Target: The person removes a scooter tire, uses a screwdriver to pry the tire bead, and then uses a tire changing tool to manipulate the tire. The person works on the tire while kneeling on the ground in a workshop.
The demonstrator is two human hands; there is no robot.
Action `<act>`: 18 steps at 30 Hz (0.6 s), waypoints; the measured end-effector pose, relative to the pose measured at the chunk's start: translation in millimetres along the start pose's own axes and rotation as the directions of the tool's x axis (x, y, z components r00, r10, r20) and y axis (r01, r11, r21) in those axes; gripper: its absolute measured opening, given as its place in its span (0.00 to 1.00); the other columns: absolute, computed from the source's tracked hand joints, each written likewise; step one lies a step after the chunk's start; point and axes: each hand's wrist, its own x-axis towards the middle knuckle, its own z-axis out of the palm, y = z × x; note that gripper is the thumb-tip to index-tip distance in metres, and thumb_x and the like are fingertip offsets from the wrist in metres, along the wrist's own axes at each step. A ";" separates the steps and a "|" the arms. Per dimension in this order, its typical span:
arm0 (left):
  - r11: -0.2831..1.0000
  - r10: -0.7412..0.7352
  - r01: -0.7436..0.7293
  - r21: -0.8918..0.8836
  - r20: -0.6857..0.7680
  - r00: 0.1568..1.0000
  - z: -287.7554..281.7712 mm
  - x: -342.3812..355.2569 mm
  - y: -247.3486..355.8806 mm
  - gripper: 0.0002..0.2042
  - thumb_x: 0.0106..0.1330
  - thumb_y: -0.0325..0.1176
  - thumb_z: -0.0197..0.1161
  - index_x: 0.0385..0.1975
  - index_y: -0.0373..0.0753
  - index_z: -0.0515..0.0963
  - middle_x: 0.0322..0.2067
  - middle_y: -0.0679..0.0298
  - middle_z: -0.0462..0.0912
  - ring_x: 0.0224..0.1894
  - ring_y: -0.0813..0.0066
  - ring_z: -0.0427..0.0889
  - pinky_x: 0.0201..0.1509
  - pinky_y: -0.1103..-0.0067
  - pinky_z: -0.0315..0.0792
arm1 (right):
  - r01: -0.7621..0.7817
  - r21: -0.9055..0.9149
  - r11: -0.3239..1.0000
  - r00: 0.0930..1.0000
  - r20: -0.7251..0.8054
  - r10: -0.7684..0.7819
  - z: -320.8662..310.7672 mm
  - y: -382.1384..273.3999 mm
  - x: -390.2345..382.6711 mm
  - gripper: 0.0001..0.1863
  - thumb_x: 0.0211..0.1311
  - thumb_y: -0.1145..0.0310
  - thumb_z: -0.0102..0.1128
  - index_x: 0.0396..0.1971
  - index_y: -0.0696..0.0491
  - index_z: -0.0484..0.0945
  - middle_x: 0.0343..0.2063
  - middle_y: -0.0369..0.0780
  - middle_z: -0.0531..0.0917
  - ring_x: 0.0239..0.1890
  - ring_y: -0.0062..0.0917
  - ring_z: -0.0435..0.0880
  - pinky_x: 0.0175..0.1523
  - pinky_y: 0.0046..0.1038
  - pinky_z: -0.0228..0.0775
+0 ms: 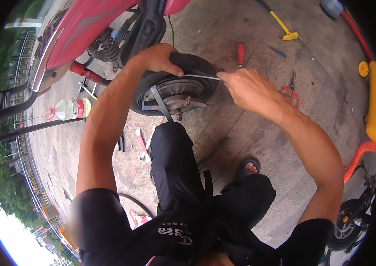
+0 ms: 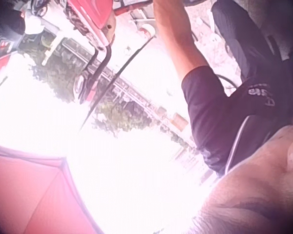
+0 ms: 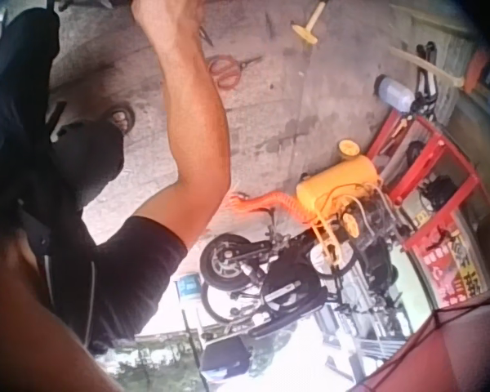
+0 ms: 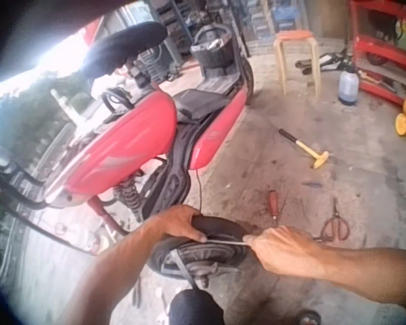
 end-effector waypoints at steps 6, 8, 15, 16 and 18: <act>1.000 0.008 -0.008 0.001 -0.012 1.000 2.9 -7.6 2.4 0.31 0.45 0.52 0.75 0.41 0.30 0.82 0.35 0.50 0.85 0.40 0.57 0.84 0.47 0.70 0.75 | -0.001 0.399 0.917 0.995 0.095 -0.040 35.8 21.1 -35.4 0.18 0.66 0.69 0.53 0.52 0.63 0.73 0.29 0.49 0.82 0.32 0.42 0.82 0.40 0.39 0.72; 1.000 0.011 -0.011 0.003 -0.023 1.000 3.8 -9.0 4.0 0.30 0.47 0.51 0.74 0.42 0.30 0.81 0.36 0.50 0.84 0.40 0.58 0.83 0.47 0.70 0.74 | -0.128 0.567 0.814 0.992 0.077 0.102 64.5 22.8 -33.9 0.17 0.67 0.66 0.54 0.48 0.62 0.75 0.27 0.49 0.81 0.31 0.38 0.82 0.38 0.37 0.71; 0.994 -0.007 0.017 0.105 -0.093 0.996 5.4 -10.2 6.2 0.36 0.47 0.56 0.73 0.48 0.32 0.78 0.39 0.47 0.84 0.45 0.53 0.83 0.51 0.68 0.74 | 0.061 0.890 0.451 0.933 -0.212 0.291 221.8 4.7 -7.8 0.11 0.65 0.67 0.59 0.42 0.58 0.76 0.25 0.45 0.81 0.27 0.31 0.81 0.35 0.33 0.71; 0.992 -0.009 0.022 0.126 -0.102 0.995 6.7 -13.0 7.6 0.37 0.47 0.57 0.73 0.50 0.32 0.77 0.40 0.46 0.83 0.46 0.52 0.82 0.52 0.68 0.73 | 0.044 0.872 0.488 0.923 -0.222 0.313 234.6 13.1 1.4 0.11 0.65 0.67 0.60 0.42 0.57 0.76 0.25 0.45 0.81 0.28 0.32 0.81 0.35 0.33 0.71; 0.984 -0.017 0.036 0.172 -0.111 0.994 10.4 -17.2 13.2 0.38 0.47 0.58 0.72 0.52 0.33 0.75 0.41 0.46 0.83 0.48 0.50 0.81 0.53 0.67 0.73 | 0.128 0.788 0.603 0.903 -0.343 0.257 251.0 31.1 20.2 0.11 0.64 0.66 0.61 0.42 0.55 0.76 0.26 0.46 0.82 0.29 0.38 0.82 0.36 0.34 0.72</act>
